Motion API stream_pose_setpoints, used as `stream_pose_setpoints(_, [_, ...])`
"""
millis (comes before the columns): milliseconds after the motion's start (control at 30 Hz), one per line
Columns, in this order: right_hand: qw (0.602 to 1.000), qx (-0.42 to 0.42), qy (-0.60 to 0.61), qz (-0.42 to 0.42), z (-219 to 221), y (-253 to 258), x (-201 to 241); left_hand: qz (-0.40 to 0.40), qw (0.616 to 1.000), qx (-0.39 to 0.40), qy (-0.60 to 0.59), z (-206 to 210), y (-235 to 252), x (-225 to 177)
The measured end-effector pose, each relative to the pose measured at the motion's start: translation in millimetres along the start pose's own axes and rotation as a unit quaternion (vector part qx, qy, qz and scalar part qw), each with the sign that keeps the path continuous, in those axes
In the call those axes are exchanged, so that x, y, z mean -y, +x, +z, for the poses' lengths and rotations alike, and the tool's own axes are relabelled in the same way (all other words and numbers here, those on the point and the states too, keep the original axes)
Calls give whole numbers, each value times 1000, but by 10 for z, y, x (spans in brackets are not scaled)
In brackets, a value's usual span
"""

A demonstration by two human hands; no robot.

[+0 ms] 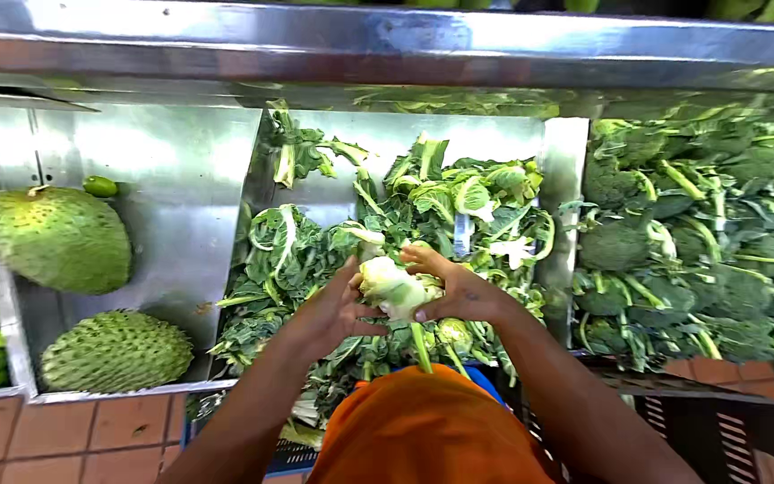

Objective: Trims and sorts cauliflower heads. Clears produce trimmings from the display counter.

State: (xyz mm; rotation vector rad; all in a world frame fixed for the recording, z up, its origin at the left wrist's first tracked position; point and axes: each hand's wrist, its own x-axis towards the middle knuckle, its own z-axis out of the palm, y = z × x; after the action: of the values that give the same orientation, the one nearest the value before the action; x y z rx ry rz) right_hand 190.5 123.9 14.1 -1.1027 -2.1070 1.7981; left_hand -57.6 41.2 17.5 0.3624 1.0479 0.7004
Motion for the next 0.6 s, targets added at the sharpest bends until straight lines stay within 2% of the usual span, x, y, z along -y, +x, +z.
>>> stream_pose_setpoints(67, [979, -18, 200, -33, -70, -111, -186, 51, 996, 32, 63, 18, -197, -84])
stream_pose_setpoints(100, [952, -38, 300, -48, -58, -169, -290, 86, 993, -1, 85, -10, -221, -100])
stream_pose_setpoints(167, [886, -79, 455, -43, 40, -258, -426, 165, 975, -116, 94, -77, -81, -54])
stream_pose_setpoints(200, [849, -110, 516, -21, 118, -280, -450, 195, 968, -131, 88, -135, 34, 20])
stream_pose_setpoints(267, [775, -145, 615, 3, 268, -264, -461, 216, 970, -80, 75, -158, 211, 199])
stream_pose_setpoints(333, [738, -153, 657, 2, 394, -234, -370, 213, 976, -8, 39, -10, 337, 372])
stream_pose_setpoints(367, [745, -157, 649, 2, 451, -235, -324, 210, 978, 17, 8, 87, 380, 446])
stream_pose_setpoints(400, [776, -161, 610, -1, 489, -243, -284, 212, 976, 30, -28, 174, 421, 502])
stream_pose_setpoints(467, [899, -160, 407, 10, 466, -257, -207, 217, 967, 18, -129, 247, 517, 577])
stream_pose_setpoints(500, [936, -169, 306, 25, 427, -274, -151, 218, 961, 6, -167, 237, 554, 599])
stream_pose_setpoints(533, [958, -177, 226, 30, 376, -292, -84, 221, 957, -1, -188, 215, 572, 601])
stream_pose_setpoints(600, [976, -195, 98, 19, 317, -335, 48, 226, 957, 0, -180, 177, 546, 569])
